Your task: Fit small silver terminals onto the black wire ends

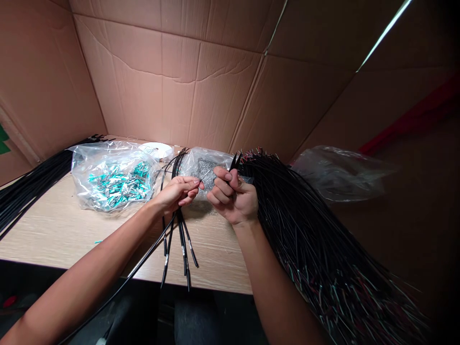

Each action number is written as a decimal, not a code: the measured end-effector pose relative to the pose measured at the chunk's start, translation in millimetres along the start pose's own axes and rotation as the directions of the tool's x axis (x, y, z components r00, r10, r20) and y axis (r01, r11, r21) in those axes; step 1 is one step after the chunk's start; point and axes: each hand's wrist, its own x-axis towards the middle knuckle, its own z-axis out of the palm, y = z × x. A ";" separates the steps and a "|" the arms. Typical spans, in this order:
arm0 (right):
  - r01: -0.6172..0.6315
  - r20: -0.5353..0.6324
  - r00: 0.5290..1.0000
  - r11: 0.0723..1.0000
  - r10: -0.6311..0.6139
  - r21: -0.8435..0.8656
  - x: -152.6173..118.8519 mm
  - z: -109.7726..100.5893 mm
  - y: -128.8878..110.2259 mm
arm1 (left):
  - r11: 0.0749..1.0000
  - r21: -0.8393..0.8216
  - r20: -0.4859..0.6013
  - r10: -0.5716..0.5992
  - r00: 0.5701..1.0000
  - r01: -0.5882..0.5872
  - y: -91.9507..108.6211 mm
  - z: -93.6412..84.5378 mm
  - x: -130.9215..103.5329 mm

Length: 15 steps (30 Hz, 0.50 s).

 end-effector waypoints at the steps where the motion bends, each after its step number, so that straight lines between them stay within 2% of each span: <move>1: 0.006 0.012 1.000 1.000 -0.006 0.004 0.1 -0.4 0.1 | 1.000 -0.001 0.001 -0.003 1.000 0.003 0.1 0.0 0.1; 5: 0.027 0.061 0.998 1.000 -0.027 0.004 -0.2 -1.3 0.4 | 1.000 -0.004 0.000 -0.002 1.000 0.002 0.1 0.3 -0.1; 15: 0.030 -0.003 0.999 0.978 -0.032 -0.208 0.5 2.7 -1.1 | 1.000 -0.012 0.004 0.001 1.000 -0.001 -0.1 -0.1 -0.3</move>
